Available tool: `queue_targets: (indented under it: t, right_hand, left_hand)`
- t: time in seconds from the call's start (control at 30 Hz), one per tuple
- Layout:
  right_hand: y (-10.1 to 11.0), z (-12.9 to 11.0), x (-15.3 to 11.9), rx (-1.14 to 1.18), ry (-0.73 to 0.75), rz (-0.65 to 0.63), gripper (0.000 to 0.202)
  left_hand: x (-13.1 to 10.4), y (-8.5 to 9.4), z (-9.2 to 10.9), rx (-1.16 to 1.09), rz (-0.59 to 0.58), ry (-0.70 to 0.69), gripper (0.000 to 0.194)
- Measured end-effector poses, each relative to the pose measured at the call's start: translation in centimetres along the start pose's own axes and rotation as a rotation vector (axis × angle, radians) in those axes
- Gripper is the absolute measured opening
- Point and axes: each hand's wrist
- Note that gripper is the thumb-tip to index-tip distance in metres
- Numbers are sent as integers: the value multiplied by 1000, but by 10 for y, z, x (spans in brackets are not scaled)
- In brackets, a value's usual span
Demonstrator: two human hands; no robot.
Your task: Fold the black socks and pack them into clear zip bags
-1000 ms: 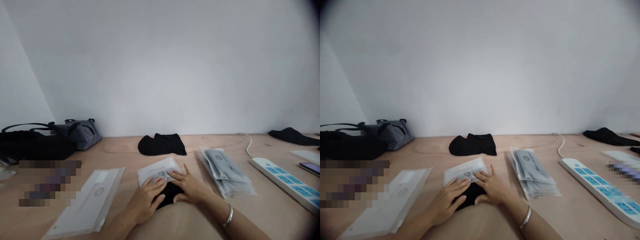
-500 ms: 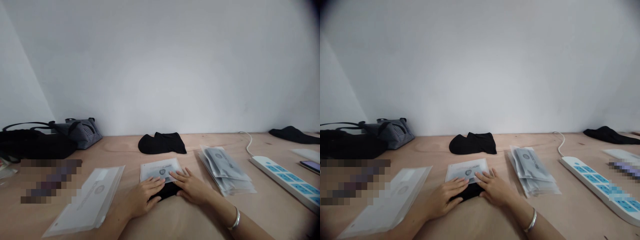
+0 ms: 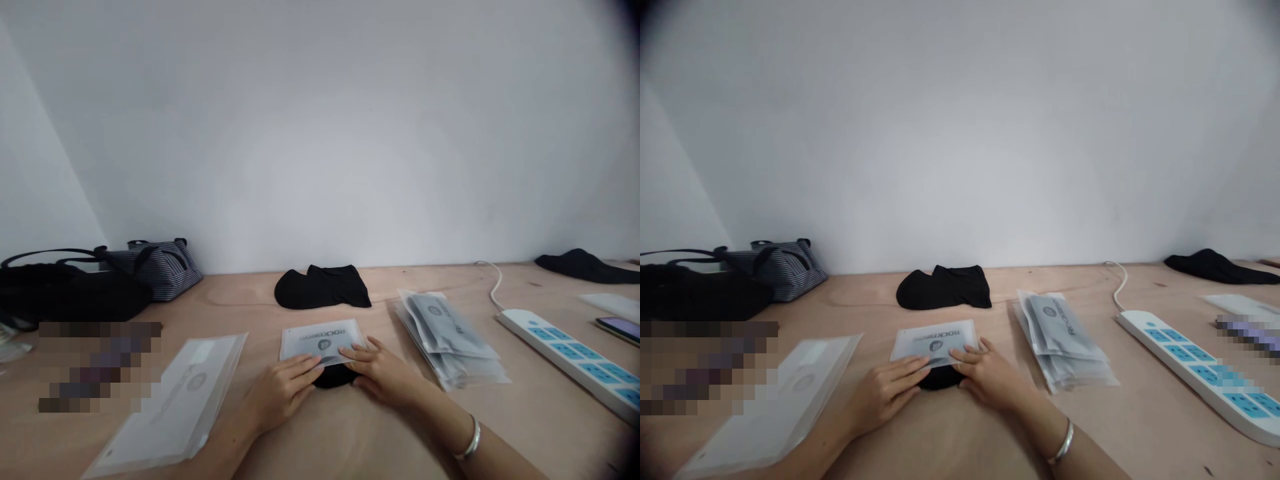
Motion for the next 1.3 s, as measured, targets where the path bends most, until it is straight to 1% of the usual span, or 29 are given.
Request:
queue_targets:
  t: [0.1, 0.17, 0.23, 0.33, 0.43, 0.47, 0.53, 0.57, 0.6, 0.63, 0.7, 0.77, 0.83, 0.93, 1.0, 1.07, 1.13, 1.2, 1.3]
  right_hand:
    - [-8, 5, 2, -49, 21, 95, 33]
    - [-16, 9, 4, -65, 46, 168, 29]
    - [-21, 11, 6, -68, 72, 245, 23]
    - [-22, 8, 7, -81, 76, 338, 17]
    - [-17, -2, 7, -79, 48, 389, 6]
    - [-15, -6, 7, -73, 42, 407, 7]
    - [-13, -15, 10, -70, 51, 433, 18]
    - [-12, -20, 13, -79, 64, 438, 19]
    - [-12, -26, 18, -95, 81, 439, 18]
    - [-13, -31, 23, -116, 102, 433, 18]
    - [-16, -44, 39, -174, 148, 417, 18]
    - [-21, -57, 59, -245, 184, 397, 20]
    - [-28, -69, 79, -312, 192, 395, 17]
    - [-40, -83, 102, -364, 208, 414, 13]
    - [-45, -88, 108, -373, 234, 426, 15]
    - [-46, -88, 106, -374, 252, 440, 15]
    - [-44, -83, 96, -379, 252, 435, 17]
    - [-41, -74, 79, -389, 228, 418, 19]
    - [-37, -52, 43, -404, 174, 422, 21]
  left_hand:
    - [0, -2, 0, 3, 74, -29, 31]
    - [0, -6, 2, -31, 125, -9, 29]
    - [0, -10, 5, -86, 154, 85, 28]
    - [2, -12, 9, -122, 150, 254, 25]
    - [0, -4, 8, -89, 142, 353, 20]
    - [-2, 1, 6, -76, 125, 369, 26]
    - [-8, 14, 0, -50, 52, 355, 50]
    - [-12, 19, -3, -40, 10, 328, 57]
    - [-16, 24, -6, -31, -23, 299, 58]
    - [-20, 28, -9, -20, -43, 274, 54]
    - [-28, 32, -13, 13, -42, 246, 41]
    - [-32, 33, -15, 49, -26, 228, 30]
    - [-34, 31, -15, 67, -4, 215, 22]
    - [-36, 25, -15, 38, 16, 224, 26]
    - [-36, 21, -15, 16, 19, 226, 28]
    - [-34, 18, -14, 12, 23, 218, 27]
    - [-31, 17, -12, -5, 23, 216, 26]
    - [-28, 19, -9, -37, 24, 220, 26]
    - [-24, 26, -6, -73, 16, 242, 27]
Point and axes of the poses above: each hand's wrist, its own x-axis towards the middle knuckle, its own y-axis out of the back of the hand, z = x × y, and after that the axes turned 3 degrees about -z, right-handed
